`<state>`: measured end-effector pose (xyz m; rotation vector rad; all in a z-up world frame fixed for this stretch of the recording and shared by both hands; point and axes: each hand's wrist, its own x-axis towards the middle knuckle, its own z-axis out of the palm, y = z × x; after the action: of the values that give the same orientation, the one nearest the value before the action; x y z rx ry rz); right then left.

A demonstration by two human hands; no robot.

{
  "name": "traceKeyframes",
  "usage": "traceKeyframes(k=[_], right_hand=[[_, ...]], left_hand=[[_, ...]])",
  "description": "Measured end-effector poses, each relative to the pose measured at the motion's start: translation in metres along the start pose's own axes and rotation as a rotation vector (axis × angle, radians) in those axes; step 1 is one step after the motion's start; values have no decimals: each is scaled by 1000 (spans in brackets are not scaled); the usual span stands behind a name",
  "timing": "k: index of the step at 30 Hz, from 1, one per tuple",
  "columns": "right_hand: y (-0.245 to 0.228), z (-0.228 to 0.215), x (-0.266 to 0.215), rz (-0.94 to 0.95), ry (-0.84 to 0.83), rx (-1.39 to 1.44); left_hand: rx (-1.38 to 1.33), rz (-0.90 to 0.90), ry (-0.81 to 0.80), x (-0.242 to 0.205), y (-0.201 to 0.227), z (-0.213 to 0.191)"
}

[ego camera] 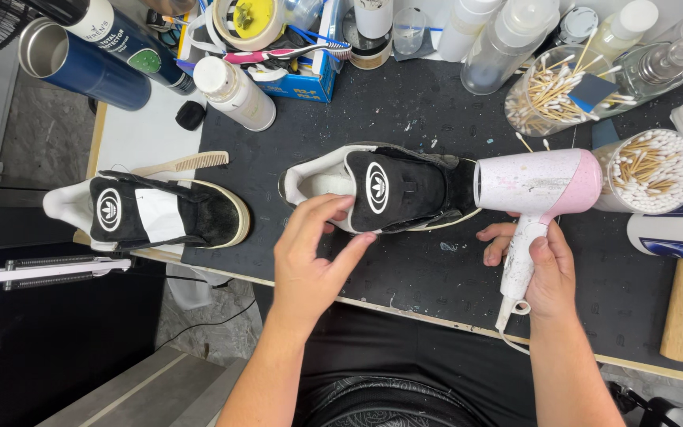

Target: The person sprays a cleaning solution onto a black and white sneaker, then uses a pink hairdryer to dry the shoe. The person handles the shoe and tools directly.

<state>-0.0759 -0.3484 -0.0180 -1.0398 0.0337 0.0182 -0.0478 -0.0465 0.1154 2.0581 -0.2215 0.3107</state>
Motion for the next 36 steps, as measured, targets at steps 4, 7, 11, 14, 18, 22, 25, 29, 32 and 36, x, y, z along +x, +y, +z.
traceKeyframes(k=[4, 7, 11, 14, 18, 22, 25, 29, 32, 36], right_hand=[[0, -1, 0, -2, -4, 19], [1, -3, -1, -1, -14, 17], [2, -3, 0, 0, -11, -11], [2, -4, 0, 4, 11, -43], [4, -4, 0, -1, 9, -34], [5, -5, -2, 5, 19, -86], [5, -7, -3, -7, 12, -112], [6, -7, -2, -34, 26, -101], [6, -8, -3, -27, 18, -109], [7, -7, -3, -20, -12, -145]], left_hand=[[69, 121, 101, -6, -24, -14], [201, 115, 342, -2, -61, -18], [-197, 16, 351, 6, -106, -4], [-264, -4, 264, 4, -115, 14], [-226, 5, 232, 1, -114, 20], [-213, -3, 227, 3, -111, 16], [-216, 9, 242, 4, -111, 16], [-180, 16, 255, 4, -109, 13], [-163, 17, 259, 4, -109, 12], [-154, 0, 252, 4, -107, 11]])
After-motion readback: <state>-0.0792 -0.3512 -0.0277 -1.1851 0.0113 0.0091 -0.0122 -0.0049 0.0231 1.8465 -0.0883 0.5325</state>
